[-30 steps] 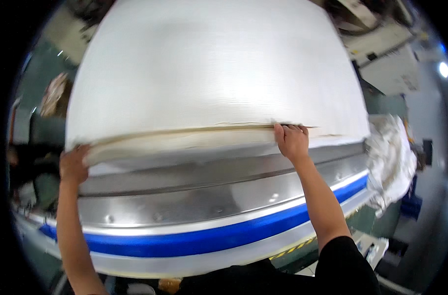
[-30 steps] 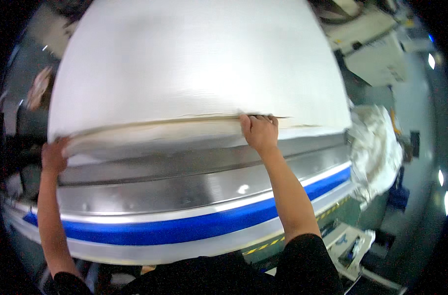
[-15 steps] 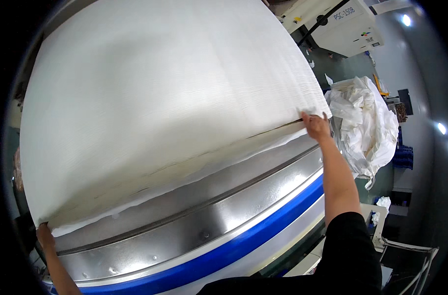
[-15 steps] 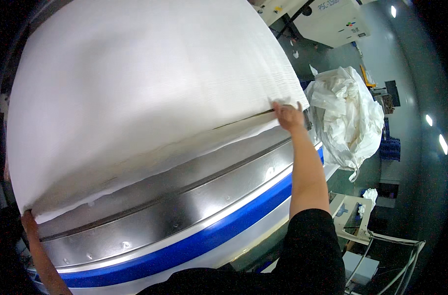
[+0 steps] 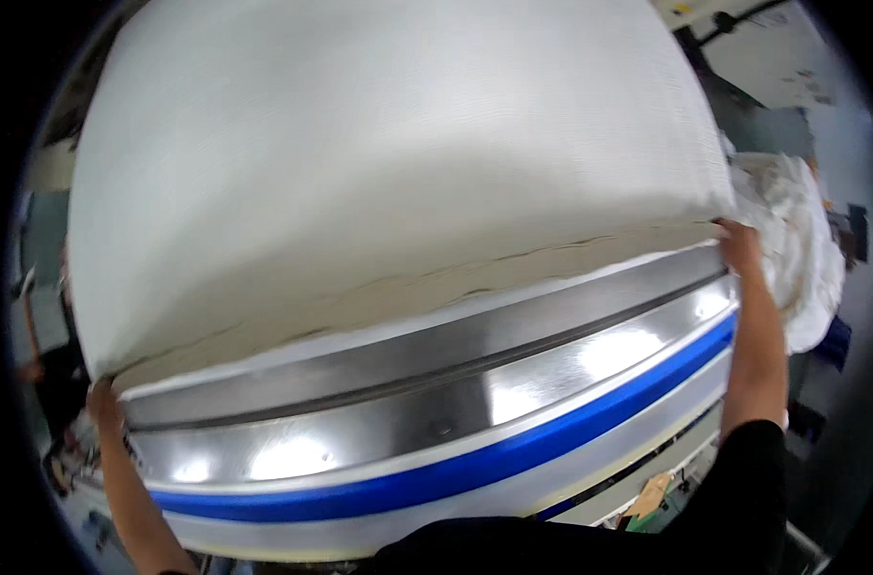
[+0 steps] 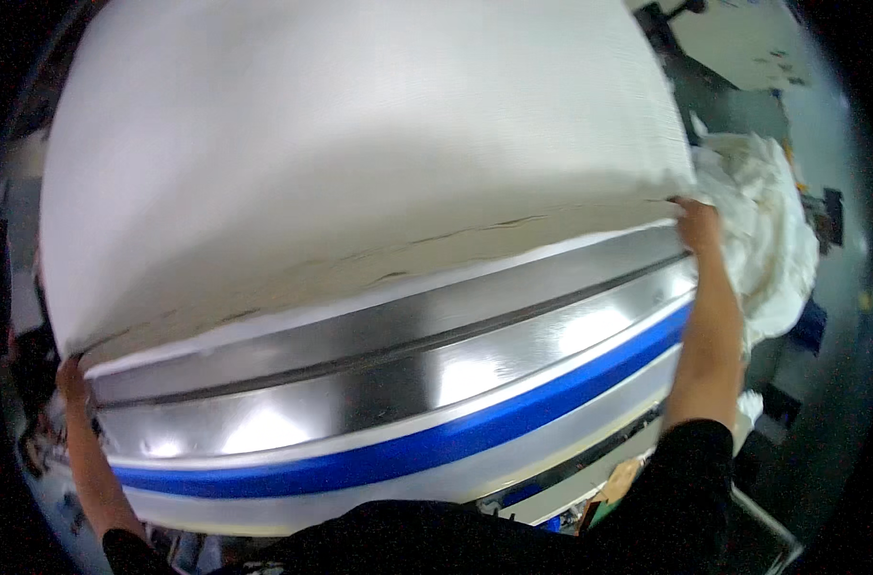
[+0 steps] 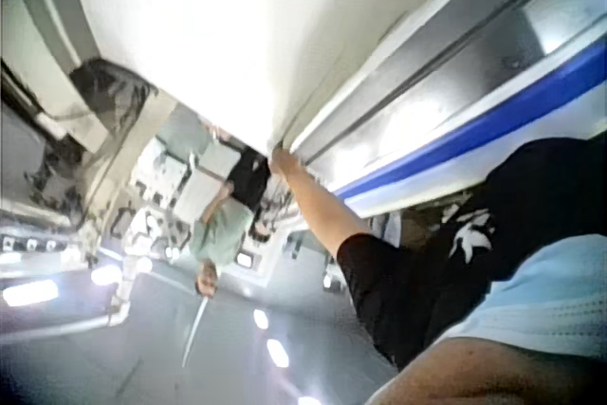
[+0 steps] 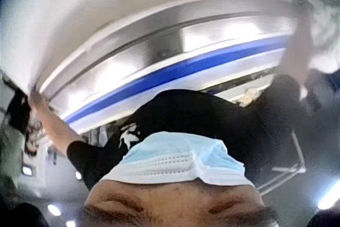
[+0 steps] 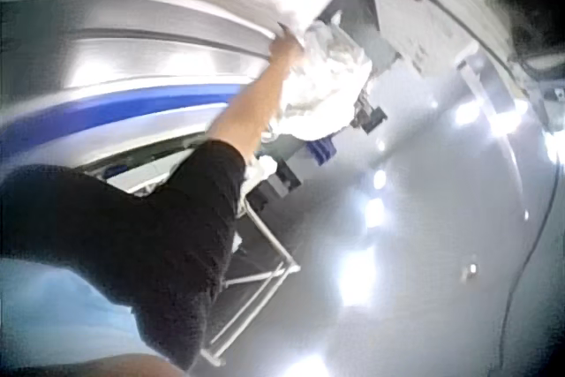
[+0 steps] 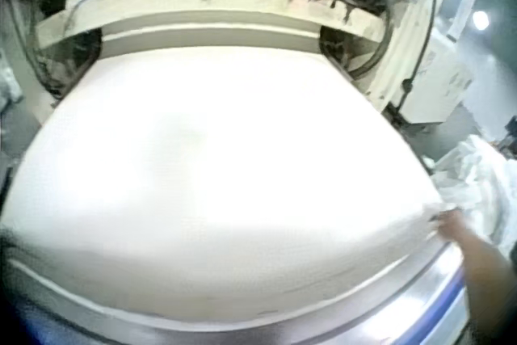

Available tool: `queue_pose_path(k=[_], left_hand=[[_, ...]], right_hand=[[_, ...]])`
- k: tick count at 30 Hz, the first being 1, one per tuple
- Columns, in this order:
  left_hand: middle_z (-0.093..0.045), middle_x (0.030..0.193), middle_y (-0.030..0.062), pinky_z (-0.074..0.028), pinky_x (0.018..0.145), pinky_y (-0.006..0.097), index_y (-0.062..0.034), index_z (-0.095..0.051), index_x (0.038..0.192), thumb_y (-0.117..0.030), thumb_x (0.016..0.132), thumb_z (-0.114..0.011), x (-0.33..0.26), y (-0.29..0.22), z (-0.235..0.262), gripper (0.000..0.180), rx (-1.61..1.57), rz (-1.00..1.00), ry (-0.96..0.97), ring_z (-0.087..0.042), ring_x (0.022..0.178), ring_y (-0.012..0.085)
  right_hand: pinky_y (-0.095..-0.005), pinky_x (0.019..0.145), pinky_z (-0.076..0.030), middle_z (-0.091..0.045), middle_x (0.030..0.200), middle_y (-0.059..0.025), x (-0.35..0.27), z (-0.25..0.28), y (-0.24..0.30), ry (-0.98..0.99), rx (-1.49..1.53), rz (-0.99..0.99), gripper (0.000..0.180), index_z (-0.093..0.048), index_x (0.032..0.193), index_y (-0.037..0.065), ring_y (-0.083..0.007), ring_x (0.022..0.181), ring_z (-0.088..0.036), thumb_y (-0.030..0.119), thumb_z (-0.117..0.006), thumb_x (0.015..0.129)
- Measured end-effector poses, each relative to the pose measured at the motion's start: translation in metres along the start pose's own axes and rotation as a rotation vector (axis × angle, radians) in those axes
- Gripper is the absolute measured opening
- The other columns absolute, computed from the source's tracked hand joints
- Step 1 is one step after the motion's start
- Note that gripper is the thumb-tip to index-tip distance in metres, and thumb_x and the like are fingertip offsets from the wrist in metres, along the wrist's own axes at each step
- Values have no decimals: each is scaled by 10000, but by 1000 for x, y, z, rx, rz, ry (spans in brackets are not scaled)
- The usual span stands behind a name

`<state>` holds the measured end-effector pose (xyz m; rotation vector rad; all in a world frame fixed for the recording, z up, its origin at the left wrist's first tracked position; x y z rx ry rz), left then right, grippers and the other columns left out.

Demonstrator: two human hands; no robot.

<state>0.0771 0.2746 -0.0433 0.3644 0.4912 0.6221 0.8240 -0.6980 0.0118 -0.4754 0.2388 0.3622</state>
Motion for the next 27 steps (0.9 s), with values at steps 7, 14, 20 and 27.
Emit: queue_pose_path(k=[7, 14, 20, 27], left_hand=[[-654, 1015, 164, -480, 845, 429, -133, -675, 1041, -80, 837, -449, -40, -14, 122, 309, -48, 117, -41, -595, 979, 355], [-654, 1021, 119, -394, 960, 432, -142, -655, 1056, -25, 790, -504, -133, -17, 141, 327, 26, 57, 333, -591, 999, 309], [-630, 1154, 68, -262, 1085, 508, -183, -630, 1128, -88, 742, -592, -227, -48, 47, 399, 342, -162, 807, -560, 1136, 222], [-620, 1181, 97, -305, 1059, 500, -136, -673, 1063, -116, 791, -572, -258, -92, 8, 291, 370, -219, 1022, -554, 1151, 251]], right_hand=[[-420, 843, -467, -650, 1033, -165, -42, 75, -51, -97, 7, -6, 381, -634, 1115, 110, -344, 973, -607, 71, -552, 746], [-429, 885, -441, -629, 1086, -153, -101, 37, -131, 13, -132, 153, 356, -604, 1152, 107, -345, 1032, -572, 150, -527, 806], [-428, 814, -485, -664, 921, -139, -180, -24, -93, 260, -288, 353, 308, -664, 1028, 142, -316, 892, -624, 119, -556, 740], [-444, 740, -508, -661, 831, -118, -228, -77, -87, 452, -486, 370, 156, -679, 829, 125, -306, 823, -637, 175, -536, 791]])
Point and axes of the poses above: each hand's wrist, its own x-axis towards the middle knuckle, its own z-axis out of the back of the hand, y = z × x, the point moved 3 cm from there along x, towards the middle knuckle
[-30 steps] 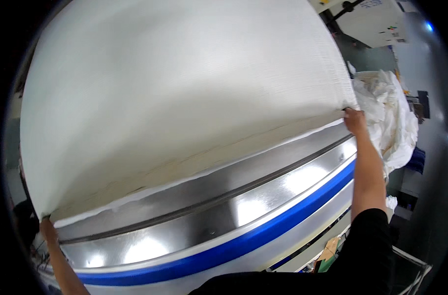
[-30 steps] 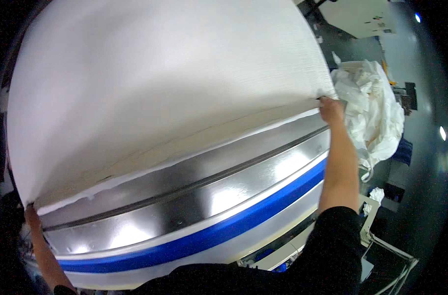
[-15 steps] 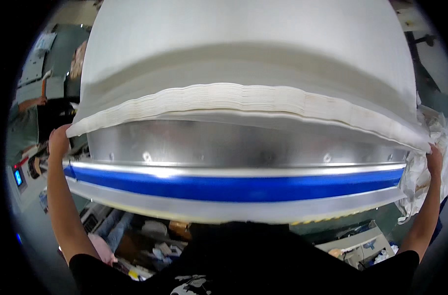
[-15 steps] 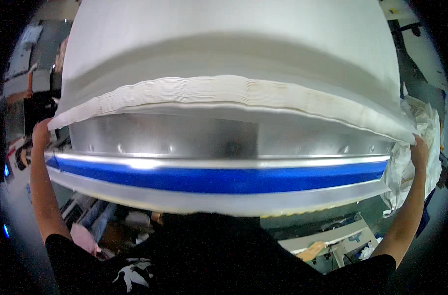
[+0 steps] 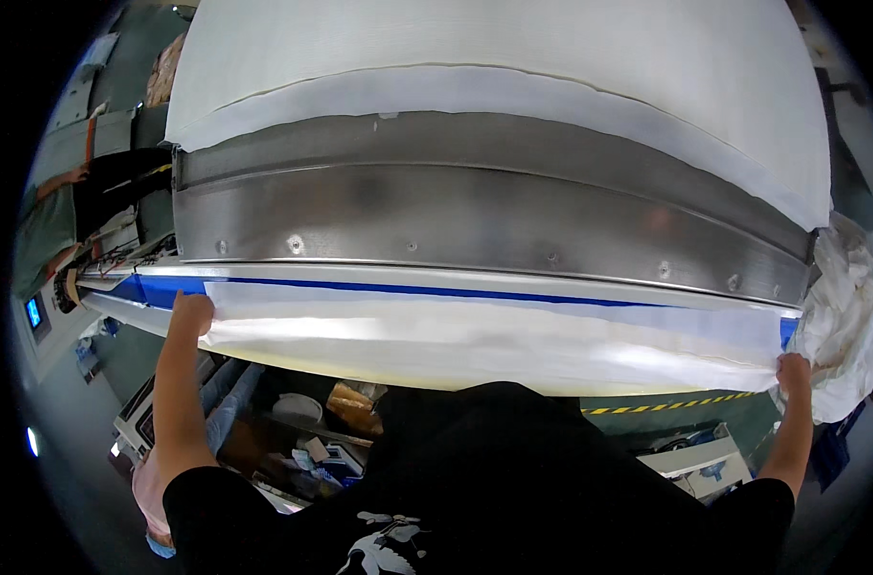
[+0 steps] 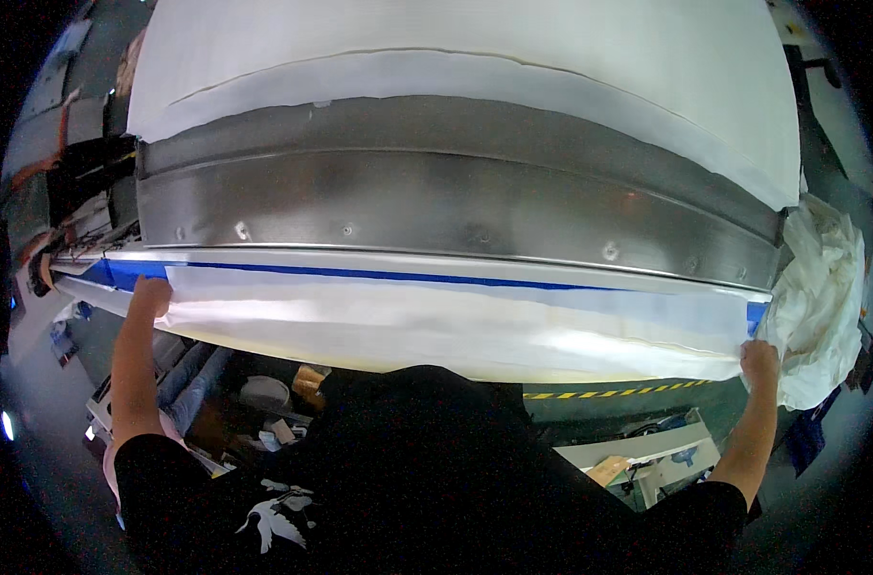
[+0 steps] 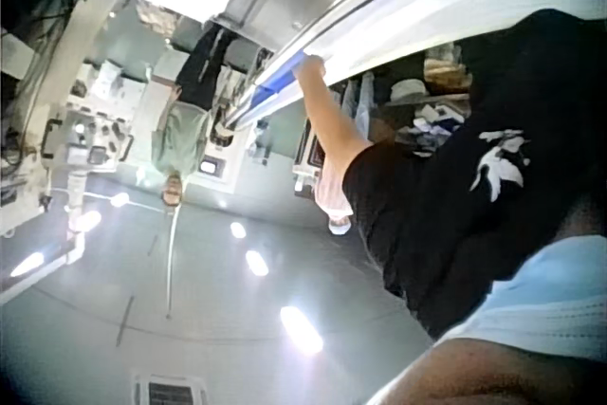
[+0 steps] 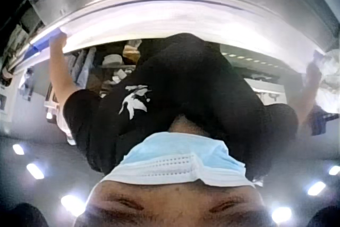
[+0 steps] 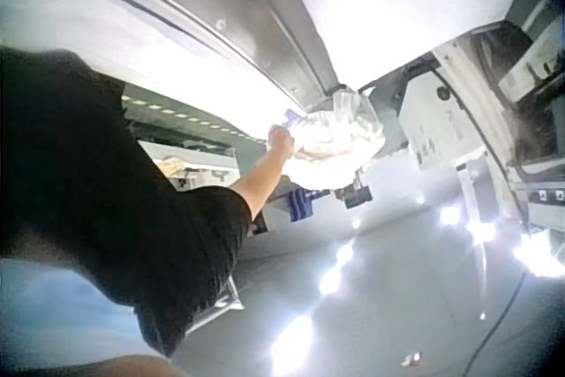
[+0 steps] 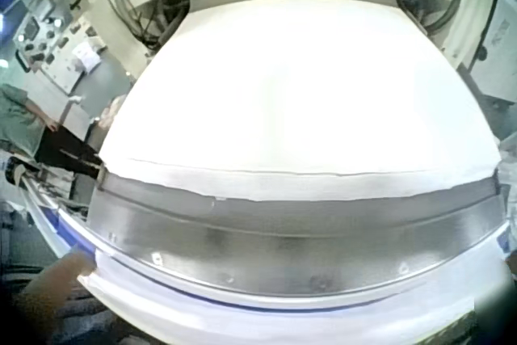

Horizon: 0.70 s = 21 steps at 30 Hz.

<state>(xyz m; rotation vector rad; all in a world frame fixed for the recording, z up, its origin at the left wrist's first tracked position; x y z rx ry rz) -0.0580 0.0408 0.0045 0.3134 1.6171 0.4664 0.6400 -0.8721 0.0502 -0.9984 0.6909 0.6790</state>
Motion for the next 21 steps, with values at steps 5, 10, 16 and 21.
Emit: queue_pose_path(k=[5, 10, 16, 21], left_hand=[[-643, 1148, 91, -295, 1043, 509, -101, -681, 1037, -237, 866, -525, 18, -10, -26, 268, -198, 103, -40, -561, 1141, 268], [-657, 1112, 97, -414, 943, 495, -121, -696, 1006, -185, 837, -559, 23, 32, -27, 226, -338, 483, -151, -614, 1055, 282], [-668, 1029, 116, -509, 760, 416, -112, -615, 1107, -155, 835, -556, 40, 58, -19, 282, -704, 580, -713, -641, 929, 309], [-649, 1066, 137, -496, 791, 451, -143, -567, 1200, -160, 846, -543, 55, 30, -17, 356, -718, 428, -749, -619, 954, 357]], right_hand=[[-449, 723, -494, -641, 815, -122, 22, -42, -5, 34, -49, -51, 205, -645, 747, 65, -316, 811, -611, 179, -498, 833], [-384, 771, -497, -628, 957, -97, 0, -21, 5, 266, 56, -86, 206, -645, 906, 84, -289, 893, -606, 218, -492, 872], [-410, 760, -500, -643, 843, -162, 33, -74, 27, 161, 243, 18, 292, -653, 818, 50, -329, 855, -615, 304, -656, 675], [-411, 857, -483, -638, 1053, -202, 33, 59, 114, 290, 548, 181, 567, -600, 1120, 37, -365, 991, -600, 236, -715, 602]])
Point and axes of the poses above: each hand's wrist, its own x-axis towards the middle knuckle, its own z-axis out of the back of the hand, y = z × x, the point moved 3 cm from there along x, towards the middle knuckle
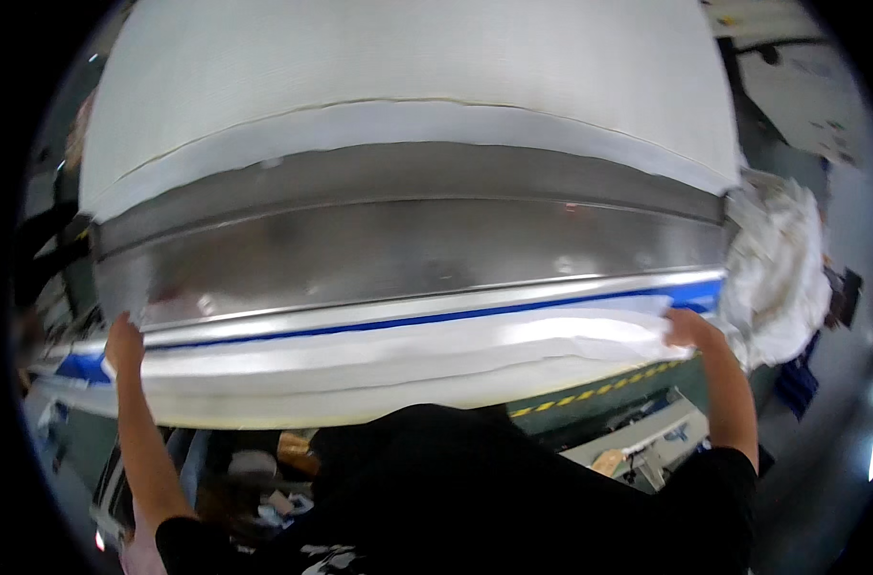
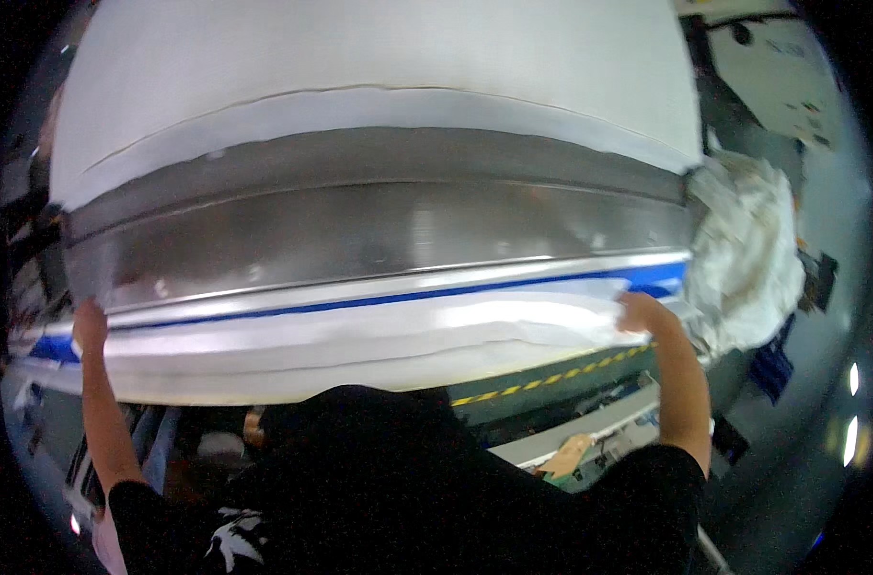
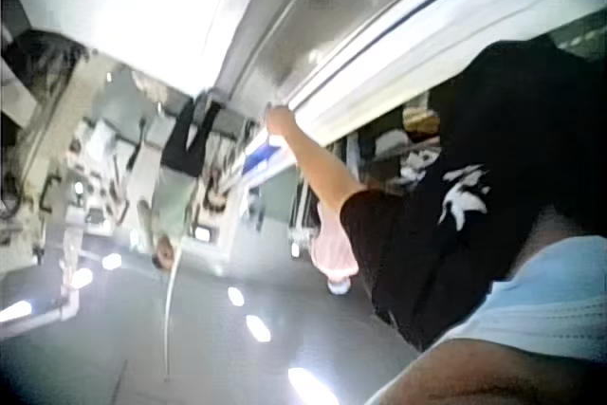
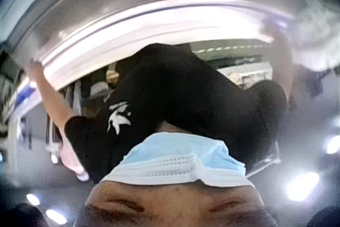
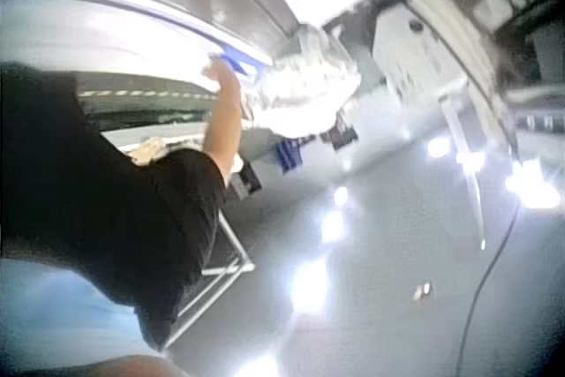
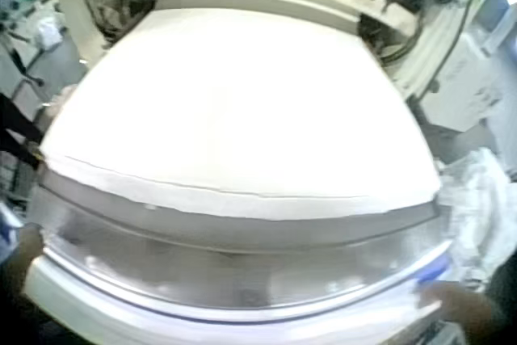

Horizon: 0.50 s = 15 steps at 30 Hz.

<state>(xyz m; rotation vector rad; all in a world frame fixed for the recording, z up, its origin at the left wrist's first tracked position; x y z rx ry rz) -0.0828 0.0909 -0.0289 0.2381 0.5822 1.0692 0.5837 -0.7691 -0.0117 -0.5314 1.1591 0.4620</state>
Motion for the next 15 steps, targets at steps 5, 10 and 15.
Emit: queue_pose_path(k=[5, 10, 15], left_hand=[[-626, 1106, 144, -481, 834, 440, -108, -603, 1151, -158, 875, -472, -24, -119, 75, 309, -112, -35, 53, -594, 1003, 341], [-610, 1149, 153, -463, 881, 430, -83, -592, 1173, -198, 883, -479, -26, -108, 52, 332, -253, -65, -66, -582, 1030, 347], [-601, 1173, 151, -450, 918, 397, -51, -587, 1174, -198, 829, -558, -13, -82, 20, 376, -401, -106, -365, -566, 1079, 320]], right_hand=[[-435, 842, -487, -653, 1018, -167, -18, 11, 24, -56, -88, -8, 464, -626, 1047, 82, -359, 981, -605, 255, -695, 622], [-445, 805, -499, -662, 941, -141, -13, 6, 27, -222, -33, -153, 255, -633, 903, 92, -354, 936, -613, 208, -643, 677], [-496, 730, -496, -644, 893, -185, 9, 3, 83, -378, -171, 3, 217, -619, 847, 52, -395, 851, -610, 244, -559, 766]])
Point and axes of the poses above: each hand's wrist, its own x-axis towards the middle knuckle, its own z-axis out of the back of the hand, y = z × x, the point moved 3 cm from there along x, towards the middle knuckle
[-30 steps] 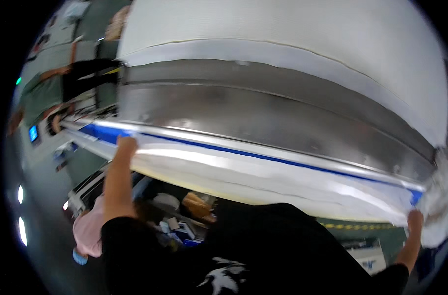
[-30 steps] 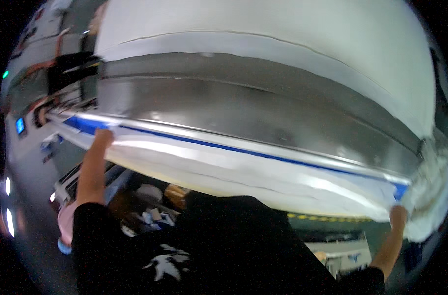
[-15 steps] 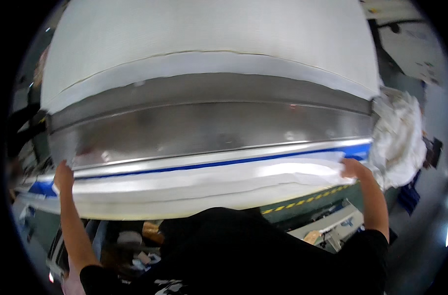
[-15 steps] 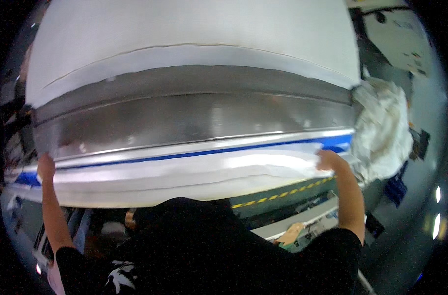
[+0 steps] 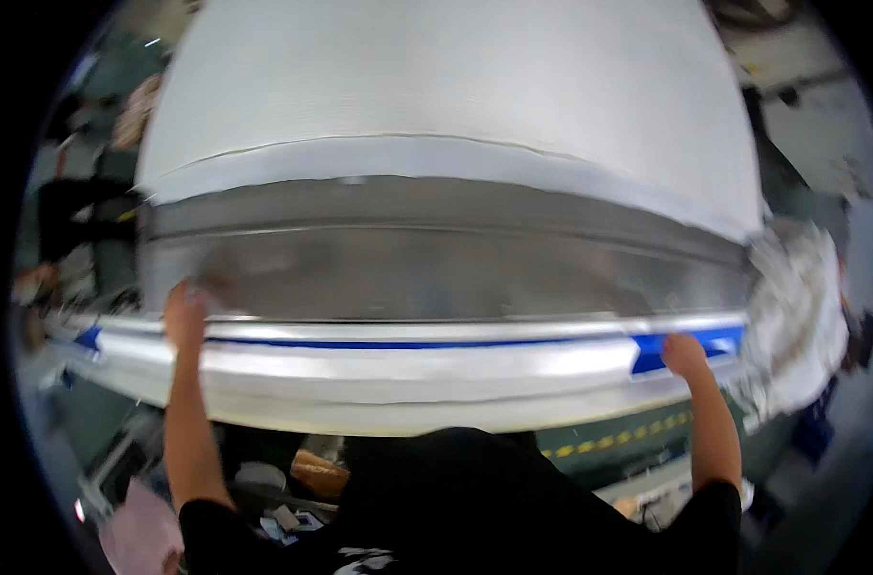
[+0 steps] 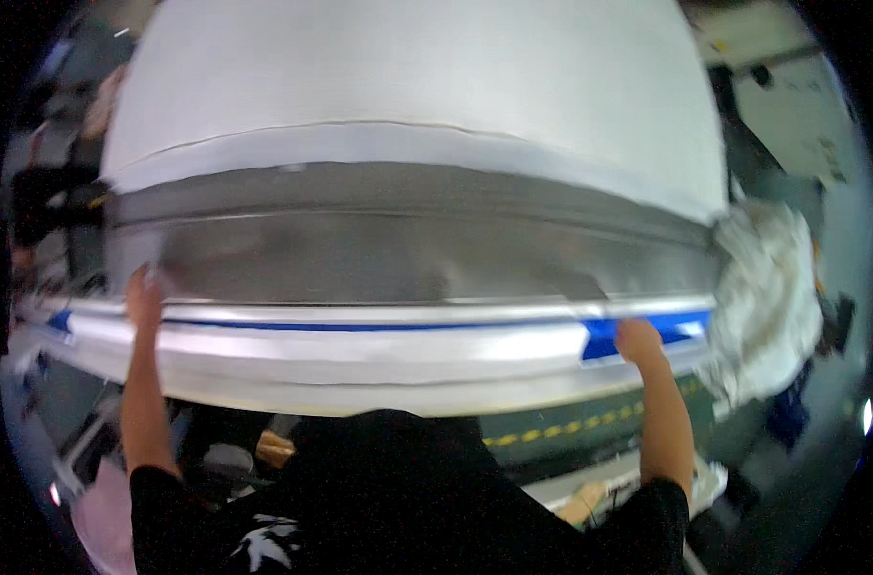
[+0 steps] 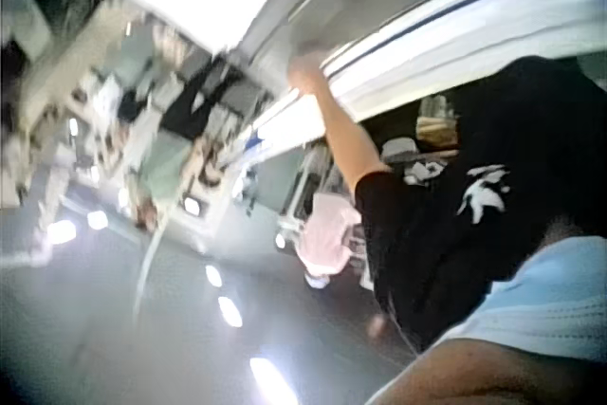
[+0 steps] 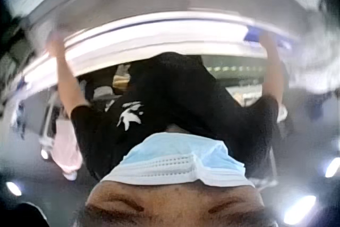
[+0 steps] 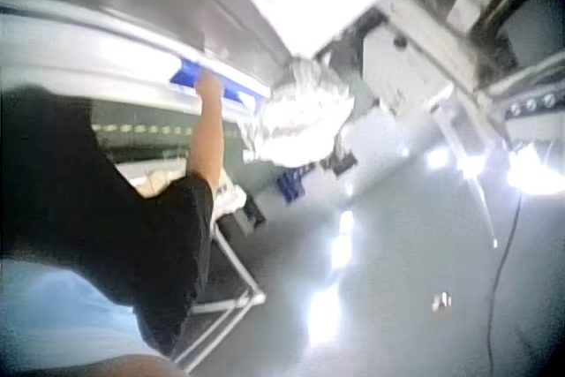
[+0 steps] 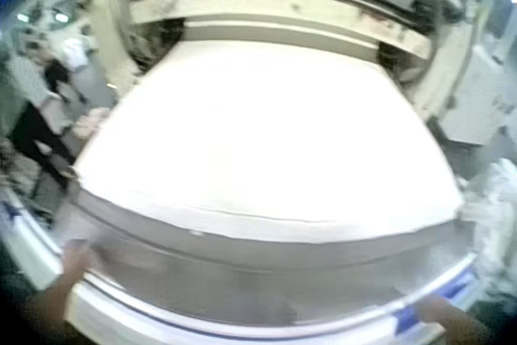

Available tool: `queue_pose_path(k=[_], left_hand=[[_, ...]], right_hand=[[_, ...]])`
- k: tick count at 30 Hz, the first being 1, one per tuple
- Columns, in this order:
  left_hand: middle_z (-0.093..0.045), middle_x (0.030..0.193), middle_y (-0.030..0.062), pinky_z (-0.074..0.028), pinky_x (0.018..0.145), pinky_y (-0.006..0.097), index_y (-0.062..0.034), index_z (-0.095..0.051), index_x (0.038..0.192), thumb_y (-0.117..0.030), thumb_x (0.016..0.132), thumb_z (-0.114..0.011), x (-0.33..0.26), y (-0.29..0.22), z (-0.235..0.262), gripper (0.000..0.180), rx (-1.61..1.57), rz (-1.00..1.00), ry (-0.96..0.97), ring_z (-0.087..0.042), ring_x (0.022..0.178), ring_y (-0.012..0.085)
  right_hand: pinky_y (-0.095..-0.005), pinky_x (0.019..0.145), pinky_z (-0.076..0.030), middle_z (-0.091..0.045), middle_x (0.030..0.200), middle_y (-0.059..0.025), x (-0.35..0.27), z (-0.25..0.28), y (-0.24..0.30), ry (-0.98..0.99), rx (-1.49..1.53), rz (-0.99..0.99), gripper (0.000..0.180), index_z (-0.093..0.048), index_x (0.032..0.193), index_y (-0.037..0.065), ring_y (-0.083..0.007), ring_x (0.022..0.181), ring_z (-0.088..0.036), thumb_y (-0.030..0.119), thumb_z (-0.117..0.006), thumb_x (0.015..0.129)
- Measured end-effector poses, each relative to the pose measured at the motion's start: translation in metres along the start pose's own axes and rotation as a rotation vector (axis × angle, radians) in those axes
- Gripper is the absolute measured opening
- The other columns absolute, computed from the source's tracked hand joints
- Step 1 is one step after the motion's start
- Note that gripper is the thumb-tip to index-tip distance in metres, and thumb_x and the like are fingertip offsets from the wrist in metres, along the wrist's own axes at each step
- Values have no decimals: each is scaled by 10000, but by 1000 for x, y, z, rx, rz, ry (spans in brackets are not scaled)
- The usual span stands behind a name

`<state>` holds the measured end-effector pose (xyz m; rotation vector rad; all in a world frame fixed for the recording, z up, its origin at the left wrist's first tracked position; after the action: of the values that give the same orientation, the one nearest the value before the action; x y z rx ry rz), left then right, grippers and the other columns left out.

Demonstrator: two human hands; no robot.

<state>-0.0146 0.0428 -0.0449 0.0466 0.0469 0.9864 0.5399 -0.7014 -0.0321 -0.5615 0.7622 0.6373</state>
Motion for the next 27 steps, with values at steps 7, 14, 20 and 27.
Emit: queue_pose_path(k=[7, 14, 20, 27], left_hand=[[-525, 1232, 153, -368, 960, 456, -53, -518, 1208, -256, 869, -558, 54, -65, 3, 398, -112, -165, -279, -484, 1129, 331], [-512, 1249, 116, -302, 1058, 440, -55, -537, 1171, -241, 846, -569, 73, -75, -8, 376, -292, -116, -346, -453, 1210, 286], [-502, 1273, 109, -279, 1074, 446, -75, -518, 1214, -226, 864, -531, 78, -79, -6, 382, -426, -86, -301, -445, 1224, 286], [-497, 1268, 127, -287, 1064, 461, -60, -518, 1203, -223, 854, -537, 83, -76, -4, 385, -475, -81, -275, -439, 1228, 296]], right_hand=[[-439, 682, -490, -650, 788, -172, 10, 140, 190, -281, 358, 208, 182, -645, 905, 73, -376, 747, -620, 212, -571, 812], [-433, 686, -472, -637, 842, -140, 51, 309, 463, -412, 399, 736, 189, -616, 952, 82, -346, 779, -612, 233, -551, 859], [-335, 623, -460, -620, 742, -108, 66, 436, 664, -610, 531, 1096, 173, -591, 898, 44, -233, 643, -576, 209, -576, 853], [-296, 681, -494, -674, 783, -74, 122, 489, 773, -594, 569, 1099, 209, -645, 880, 29, -188, 705, -628, 229, -631, 820]])
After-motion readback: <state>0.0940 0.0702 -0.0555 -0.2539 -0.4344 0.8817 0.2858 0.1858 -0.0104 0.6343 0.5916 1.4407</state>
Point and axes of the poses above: each hand's wrist, its own x-axis towards the middle knuckle, its own z-axis out of the back of the hand, y = z × x, the point moved 3 cm from there along x, towards the middle knuckle
